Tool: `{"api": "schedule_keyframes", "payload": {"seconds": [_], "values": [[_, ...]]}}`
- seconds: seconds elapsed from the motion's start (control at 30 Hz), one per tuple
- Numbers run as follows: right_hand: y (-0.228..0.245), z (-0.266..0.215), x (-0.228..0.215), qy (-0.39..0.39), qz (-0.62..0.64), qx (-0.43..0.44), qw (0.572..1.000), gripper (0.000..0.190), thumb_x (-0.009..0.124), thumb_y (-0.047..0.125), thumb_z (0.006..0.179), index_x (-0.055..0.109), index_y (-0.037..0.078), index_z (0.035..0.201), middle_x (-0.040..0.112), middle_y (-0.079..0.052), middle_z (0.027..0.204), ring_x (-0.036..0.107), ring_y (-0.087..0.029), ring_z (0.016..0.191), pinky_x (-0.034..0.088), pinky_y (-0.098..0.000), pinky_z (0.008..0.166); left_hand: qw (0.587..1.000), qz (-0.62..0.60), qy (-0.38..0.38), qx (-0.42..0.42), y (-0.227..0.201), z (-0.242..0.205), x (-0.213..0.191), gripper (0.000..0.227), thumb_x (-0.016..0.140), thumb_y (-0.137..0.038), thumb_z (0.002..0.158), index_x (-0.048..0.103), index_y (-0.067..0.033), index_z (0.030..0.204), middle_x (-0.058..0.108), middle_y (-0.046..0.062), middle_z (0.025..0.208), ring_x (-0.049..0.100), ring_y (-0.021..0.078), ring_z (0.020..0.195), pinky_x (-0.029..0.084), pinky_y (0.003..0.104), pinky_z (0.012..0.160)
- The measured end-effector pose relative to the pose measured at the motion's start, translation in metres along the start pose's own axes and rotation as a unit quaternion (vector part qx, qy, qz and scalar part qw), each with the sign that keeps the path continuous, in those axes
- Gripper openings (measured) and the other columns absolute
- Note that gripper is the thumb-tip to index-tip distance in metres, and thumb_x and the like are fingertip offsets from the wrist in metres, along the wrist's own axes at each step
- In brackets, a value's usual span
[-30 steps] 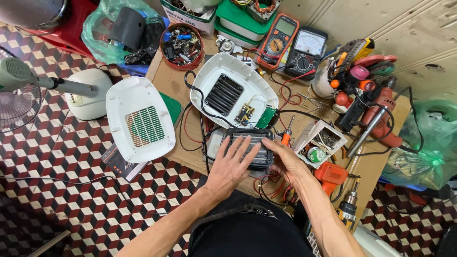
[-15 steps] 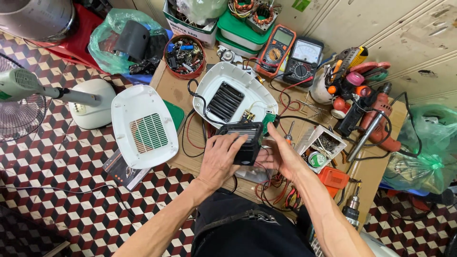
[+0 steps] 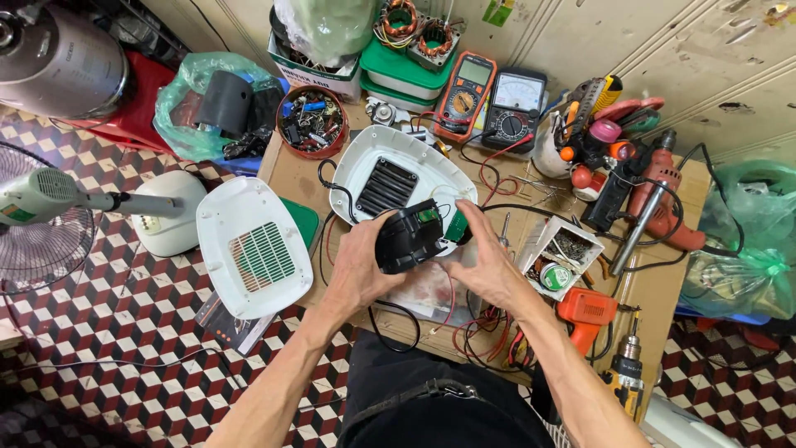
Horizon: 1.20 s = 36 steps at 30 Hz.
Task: Repairing a small portable heater by manipulating its internal heating and fan components using pliers and hands.
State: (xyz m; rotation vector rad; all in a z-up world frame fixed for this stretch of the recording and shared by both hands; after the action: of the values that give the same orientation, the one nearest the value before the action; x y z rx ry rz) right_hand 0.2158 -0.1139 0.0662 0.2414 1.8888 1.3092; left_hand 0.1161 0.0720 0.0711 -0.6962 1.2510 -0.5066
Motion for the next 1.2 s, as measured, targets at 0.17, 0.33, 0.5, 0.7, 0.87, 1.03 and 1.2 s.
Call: {"api": "schedule_keyframes", "payload": {"seconds": [0.17,0.33,0.5,0.7,0.87,1.03,1.2], "values": [[0.001,0.03,0.015,0.046,-0.069,-0.053,0.995,0.118,0.092,0.039,0.066,0.025,0.008,0.158,0.026,-0.022,0.163,0.024,-0.038,0.152,0.025,-0.0478,0.122,0.995,-0.046,0.091,0.018,-0.004,0.026,-0.012,0.095,0.09,-0.022,0.062,0.047,-0.0083,0.145,0.062,0.016,0.13,0.061,0.0347,0.122,0.046,0.045,0.107],[0.0,0.044,0.019,0.079,-0.037,0.05,0.995,0.117,0.091,0.046,0.061,0.033,0.011,0.156,0.046,-0.016,0.153,0.045,-0.032,0.143,0.038,-0.0415,0.118,0.978,-0.058,0.196,0.046,0.003,0.067,-0.018,0.098,0.091,-0.028,0.061,0.045,-0.0066,0.145,0.06,0.019,0.136,0.058,0.0355,0.127,0.045,0.043,0.109],[0.009,0.055,0.006,-0.011,0.111,0.082,0.99,0.105,0.088,0.045,0.064,0.046,0.004,0.15,0.06,-0.017,0.144,0.058,-0.029,0.136,0.043,-0.039,0.114,0.932,-0.083,0.352,0.027,0.013,0.116,-0.008,0.104,0.089,-0.038,0.065,0.042,-0.0122,0.153,0.059,0.018,0.142,0.058,0.0326,0.132,0.045,0.039,0.111],[0.002,0.077,0.002,-0.033,0.158,0.13,0.978,0.101,0.084,0.047,0.07,0.044,0.005,0.153,0.06,-0.018,0.147,0.055,-0.024,0.136,0.039,-0.0369,0.115,0.917,-0.115,0.375,-0.071,0.049,0.15,0.013,0.105,0.086,-0.05,0.063,0.043,-0.0175,0.153,0.066,0.016,0.135,0.063,0.0282,0.125,0.048,0.036,0.107],[-0.048,0.062,-0.008,-0.176,0.228,0.167,0.943,0.08,0.072,0.039,0.09,0.04,0.001,0.153,0.055,-0.017,0.147,0.051,-0.023,0.136,0.036,-0.0358,0.114,0.907,-0.194,0.345,-0.142,0.078,0.153,0.011,0.105,0.086,-0.052,0.064,0.045,-0.0136,0.153,0.067,0.016,0.132,0.065,0.0267,0.121,0.05,0.036,0.102],[-0.096,0.0,0.008,-0.372,0.359,0.225,0.826,0.049,0.056,0.028,0.103,0.057,-0.004,0.14,0.069,-0.016,0.125,0.067,-0.02,0.109,0.055,-0.0305,0.097,0.907,-0.15,0.331,-0.211,0.112,0.15,0.005,0.104,0.085,-0.049,0.065,0.044,-0.0128,0.154,0.069,0.013,0.13,0.067,0.0222,0.117,0.051,0.033,0.1],[-0.094,-0.025,0.055,-0.345,0.365,0.272,0.821,0.041,0.06,0.019,0.098,0.063,-0.005,0.132,0.075,-0.011,0.113,0.069,-0.016,0.092,0.056,-0.0266,0.084,0.869,-0.268,0.243,-0.338,0.131,0.128,-0.005,0.102,0.089,-0.034,0.066,0.043,-0.0076,0.152,0.068,0.012,0.127,0.067,0.0212,0.116,0.052,0.031,0.1]]}}
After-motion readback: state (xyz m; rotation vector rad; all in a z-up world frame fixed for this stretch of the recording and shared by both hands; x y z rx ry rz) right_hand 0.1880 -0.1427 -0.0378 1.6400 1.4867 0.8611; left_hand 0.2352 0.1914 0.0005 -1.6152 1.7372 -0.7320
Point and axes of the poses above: each hand's wrist, its own z-axis towards the middle knuckle, its own x-axis out of the palm, y = z × x, the point moved 7 cm from there along z, towards the middle knuckle
